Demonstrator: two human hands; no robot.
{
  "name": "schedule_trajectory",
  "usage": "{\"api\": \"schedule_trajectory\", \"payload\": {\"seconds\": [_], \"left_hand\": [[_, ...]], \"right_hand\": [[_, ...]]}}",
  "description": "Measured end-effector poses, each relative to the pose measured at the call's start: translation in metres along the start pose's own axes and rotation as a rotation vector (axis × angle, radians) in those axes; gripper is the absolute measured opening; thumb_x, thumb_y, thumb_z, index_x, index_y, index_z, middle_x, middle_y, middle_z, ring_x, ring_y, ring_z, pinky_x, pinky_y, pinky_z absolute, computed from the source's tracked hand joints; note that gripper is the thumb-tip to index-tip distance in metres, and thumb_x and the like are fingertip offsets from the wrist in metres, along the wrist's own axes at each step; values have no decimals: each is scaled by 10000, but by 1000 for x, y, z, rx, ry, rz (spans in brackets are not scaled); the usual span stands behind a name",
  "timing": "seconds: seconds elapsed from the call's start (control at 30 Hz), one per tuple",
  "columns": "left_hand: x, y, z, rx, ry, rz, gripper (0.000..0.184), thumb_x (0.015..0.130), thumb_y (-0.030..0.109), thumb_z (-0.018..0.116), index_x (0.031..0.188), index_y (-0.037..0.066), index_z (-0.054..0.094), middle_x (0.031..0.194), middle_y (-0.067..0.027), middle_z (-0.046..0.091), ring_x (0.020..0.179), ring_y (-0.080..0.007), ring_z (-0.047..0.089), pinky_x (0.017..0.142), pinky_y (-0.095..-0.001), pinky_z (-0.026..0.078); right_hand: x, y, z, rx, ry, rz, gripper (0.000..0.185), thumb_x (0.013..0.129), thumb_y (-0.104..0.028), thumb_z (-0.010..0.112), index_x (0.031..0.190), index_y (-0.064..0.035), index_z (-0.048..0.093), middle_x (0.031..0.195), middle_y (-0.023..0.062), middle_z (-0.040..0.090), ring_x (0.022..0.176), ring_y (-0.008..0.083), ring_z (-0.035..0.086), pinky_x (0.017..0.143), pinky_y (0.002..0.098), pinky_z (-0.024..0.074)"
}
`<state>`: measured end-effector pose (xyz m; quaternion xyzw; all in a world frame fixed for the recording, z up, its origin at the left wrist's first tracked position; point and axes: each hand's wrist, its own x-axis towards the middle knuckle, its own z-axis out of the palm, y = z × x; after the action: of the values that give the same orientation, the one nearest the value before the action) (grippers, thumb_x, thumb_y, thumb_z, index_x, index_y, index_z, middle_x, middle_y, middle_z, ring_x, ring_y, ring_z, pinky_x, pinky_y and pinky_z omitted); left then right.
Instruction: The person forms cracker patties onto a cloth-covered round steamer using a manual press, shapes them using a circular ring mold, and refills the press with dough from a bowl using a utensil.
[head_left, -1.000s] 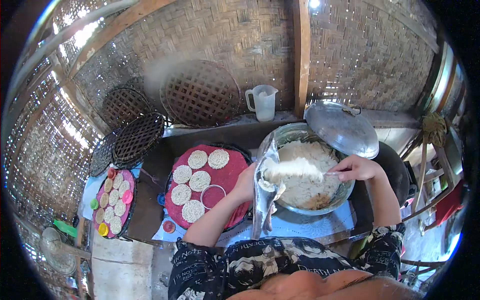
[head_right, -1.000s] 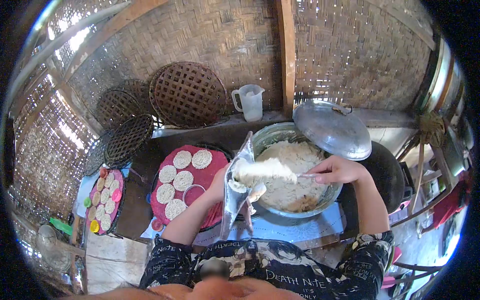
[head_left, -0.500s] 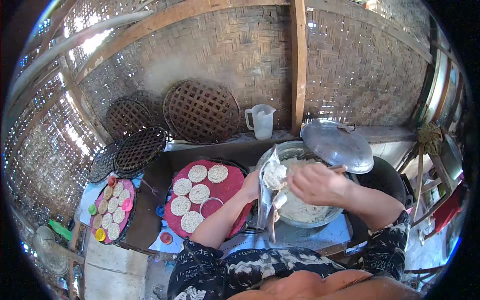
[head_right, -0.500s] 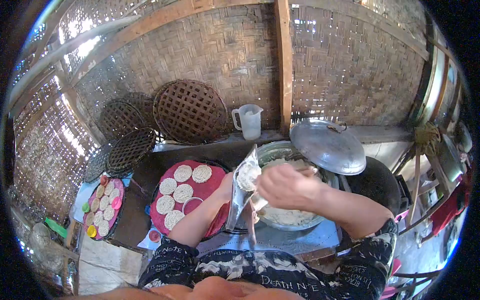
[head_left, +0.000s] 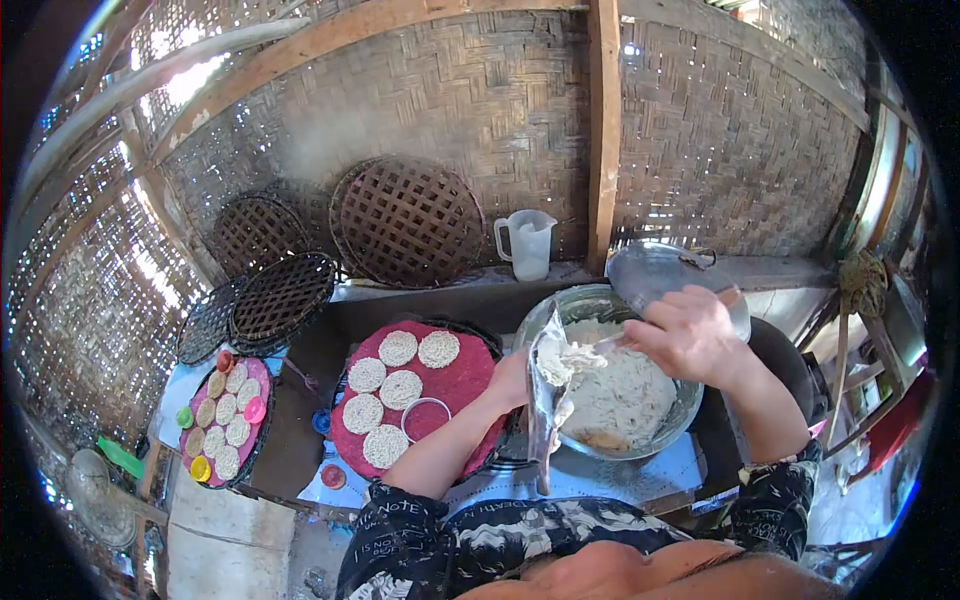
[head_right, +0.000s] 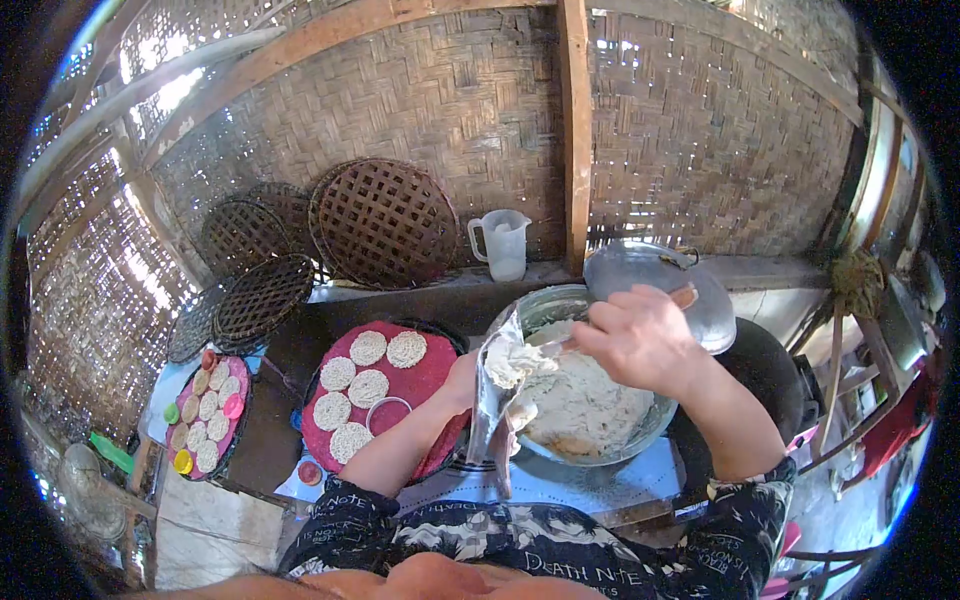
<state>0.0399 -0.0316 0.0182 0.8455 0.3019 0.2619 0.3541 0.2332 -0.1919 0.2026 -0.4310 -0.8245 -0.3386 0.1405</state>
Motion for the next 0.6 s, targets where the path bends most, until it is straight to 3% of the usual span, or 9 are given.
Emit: {"api": "schedule_trajectory", "payload": {"seconds": [0.17,0.3,0.43,0.6], "left_hand": [[2,21,-4,109,-66,-54,476,706,390,600,1044,55,597,990,-199,610,940,-350,578,785,-397,462],[5,-5,-6,40,-50,-52,461,739,374,596,1072,56,585,1021,-177,612,921,-296,602,776,-363,469],[17,-42,-9,-781,-126,-158,412,767,334,588,1078,64,588,1027,-150,616,900,-246,602,776,-344,468],[28,-36,2,-1053,-105,-187,376,786,303,583,1082,72,589,1032,-129,618,886,-211,598,779,-331,465]], "right_hand": [[4,-18,21,-16,-134,-71,97,740,-175,519,833,-165,539,717,-27,505,702,152,551,640,307,425],[-6,-3,10,46,-104,59,140,681,-212,615,804,-162,570,673,-9,498,663,180,554,610,327,429],[-24,20,-3,63,26,293,208,612,-220,706,775,-144,602,640,12,506,627,215,559,576,352,436],[-39,24,31,125,47,362,215,626,-209,714,796,-119,616,655,31,539,598,237,560,546,356,447]]}}
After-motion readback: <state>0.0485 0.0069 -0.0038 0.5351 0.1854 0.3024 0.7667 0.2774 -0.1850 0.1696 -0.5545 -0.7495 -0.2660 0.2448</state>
